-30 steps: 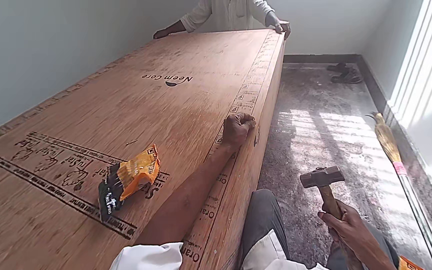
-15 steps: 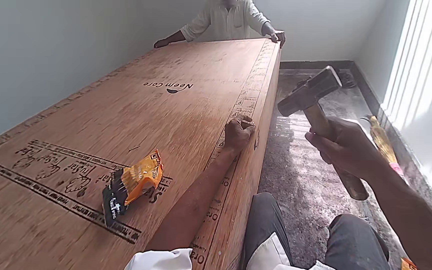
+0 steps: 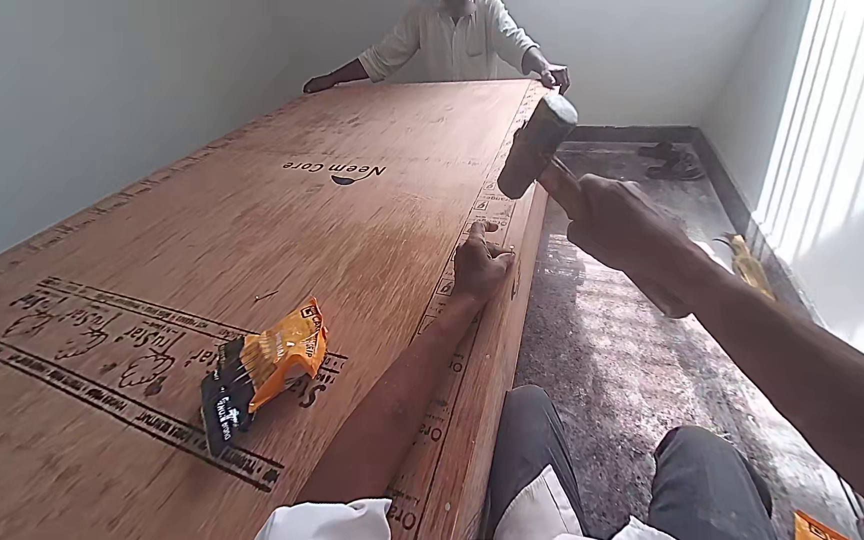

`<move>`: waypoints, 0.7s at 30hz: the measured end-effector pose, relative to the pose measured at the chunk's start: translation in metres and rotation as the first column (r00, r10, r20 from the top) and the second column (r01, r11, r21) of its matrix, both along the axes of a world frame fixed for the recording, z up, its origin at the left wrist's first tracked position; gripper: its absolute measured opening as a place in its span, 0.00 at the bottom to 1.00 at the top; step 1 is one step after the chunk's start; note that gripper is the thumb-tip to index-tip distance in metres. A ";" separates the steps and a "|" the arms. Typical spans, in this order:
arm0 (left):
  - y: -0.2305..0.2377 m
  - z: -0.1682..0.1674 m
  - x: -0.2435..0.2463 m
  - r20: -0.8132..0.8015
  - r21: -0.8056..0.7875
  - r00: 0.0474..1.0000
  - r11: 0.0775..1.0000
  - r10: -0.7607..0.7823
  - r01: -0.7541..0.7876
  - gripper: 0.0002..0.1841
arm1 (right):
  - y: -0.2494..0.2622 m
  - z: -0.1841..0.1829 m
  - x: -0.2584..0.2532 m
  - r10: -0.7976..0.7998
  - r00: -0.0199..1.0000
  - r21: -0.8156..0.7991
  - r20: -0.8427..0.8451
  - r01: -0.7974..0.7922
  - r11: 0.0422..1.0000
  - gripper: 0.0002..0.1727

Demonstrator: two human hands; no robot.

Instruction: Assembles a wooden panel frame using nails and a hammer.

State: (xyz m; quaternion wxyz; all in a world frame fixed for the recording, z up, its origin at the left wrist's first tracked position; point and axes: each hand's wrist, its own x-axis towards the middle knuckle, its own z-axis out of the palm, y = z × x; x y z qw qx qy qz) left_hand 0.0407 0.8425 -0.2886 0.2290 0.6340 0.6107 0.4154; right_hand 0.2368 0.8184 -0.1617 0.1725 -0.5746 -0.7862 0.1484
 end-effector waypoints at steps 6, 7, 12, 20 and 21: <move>0.006 -0.002 0.001 0.050 -0.057 0.998 0.997 0.047 -0.044 0.34 | 0.021 -0.033 -0.009 0.120 0.950 -0.209 0.287 -0.060 0.976 0.05; 0.006 -0.002 0.001 0.037 -0.047 0.998 0.998 0.048 -0.046 0.34 | 0.020 -0.035 -0.006 0.123 0.950 -0.213 0.288 -0.061 0.975 0.04; 0.004 -0.003 0.000 0.021 -0.002 1.000 1.000 0.019 -0.019 0.32 | -0.028 -0.083 0.029 -0.106 0.986 -0.295 -0.132 0.063 0.953 0.05; -0.013 0.003 0.016 -0.418 -0.077 0.905 0.989 0.080 -0.123 0.39 | -0.116 -0.239 0.078 -0.474 0.689 -0.623 -0.549 0.041 0.781 0.09; -0.012 0.004 0.018 -0.426 -0.090 0.901 0.987 0.083 -0.134 0.38 | -0.123 -0.251 0.082 -0.501 0.669 -0.646 -0.550 0.039 0.762 0.08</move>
